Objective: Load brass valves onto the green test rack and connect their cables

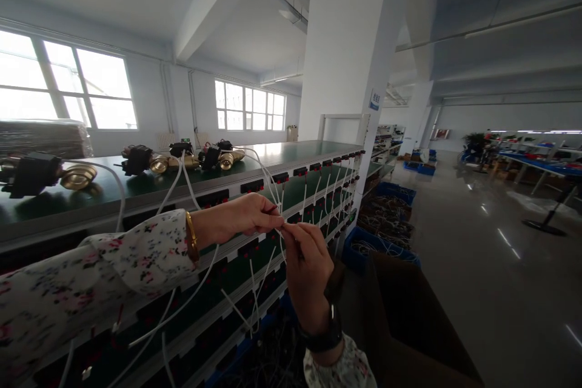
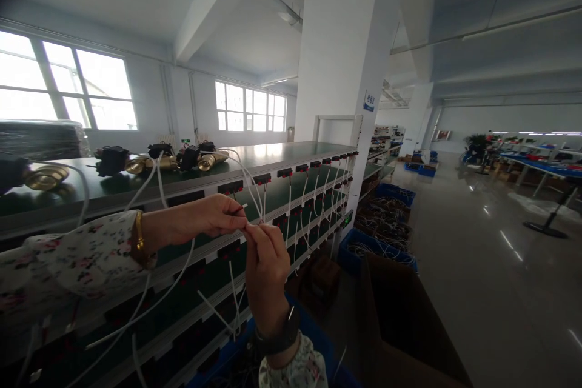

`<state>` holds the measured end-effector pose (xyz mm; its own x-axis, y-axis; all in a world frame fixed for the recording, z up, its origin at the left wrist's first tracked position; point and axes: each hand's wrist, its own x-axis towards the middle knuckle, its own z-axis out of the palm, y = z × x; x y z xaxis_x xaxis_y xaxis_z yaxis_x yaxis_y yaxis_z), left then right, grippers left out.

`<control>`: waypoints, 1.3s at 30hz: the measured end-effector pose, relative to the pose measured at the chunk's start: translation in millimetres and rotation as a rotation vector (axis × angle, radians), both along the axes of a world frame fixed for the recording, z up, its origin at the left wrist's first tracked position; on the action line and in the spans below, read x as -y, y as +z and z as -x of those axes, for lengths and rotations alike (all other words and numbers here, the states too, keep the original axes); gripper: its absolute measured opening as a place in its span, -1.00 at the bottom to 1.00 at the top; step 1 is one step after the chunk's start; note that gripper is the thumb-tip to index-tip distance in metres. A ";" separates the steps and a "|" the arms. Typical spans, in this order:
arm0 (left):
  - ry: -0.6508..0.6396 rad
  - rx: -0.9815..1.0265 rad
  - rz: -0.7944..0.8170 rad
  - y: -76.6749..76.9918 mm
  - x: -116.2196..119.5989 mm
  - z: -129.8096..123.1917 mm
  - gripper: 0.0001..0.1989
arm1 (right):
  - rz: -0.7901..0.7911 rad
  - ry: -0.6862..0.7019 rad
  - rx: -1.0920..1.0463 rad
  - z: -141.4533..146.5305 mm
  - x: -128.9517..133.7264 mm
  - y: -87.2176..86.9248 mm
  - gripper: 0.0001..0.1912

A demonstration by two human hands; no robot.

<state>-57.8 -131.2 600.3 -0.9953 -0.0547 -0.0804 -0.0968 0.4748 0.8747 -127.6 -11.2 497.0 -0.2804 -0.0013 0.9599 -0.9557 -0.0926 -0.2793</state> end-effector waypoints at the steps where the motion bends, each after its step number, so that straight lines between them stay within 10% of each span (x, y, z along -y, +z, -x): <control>1: -0.005 -0.029 0.023 -0.3 -0.4 -0.9 -0.73 | 0.004 0.002 0.015 -0.2 0.5 0.5 -0.83; 14: -0.074 -0.321 0.130 -19.4 -0.3 -17.8 -0.78 | 0.008 0.638 0.794 4.9 -10.2 11.8 -0.88; 39: 0.063 -0.356 0.046 -30.2 0.2 -24.1 -0.87 | -0.241 0.573 0.666 -15.4 -18.5 30.4 -0.95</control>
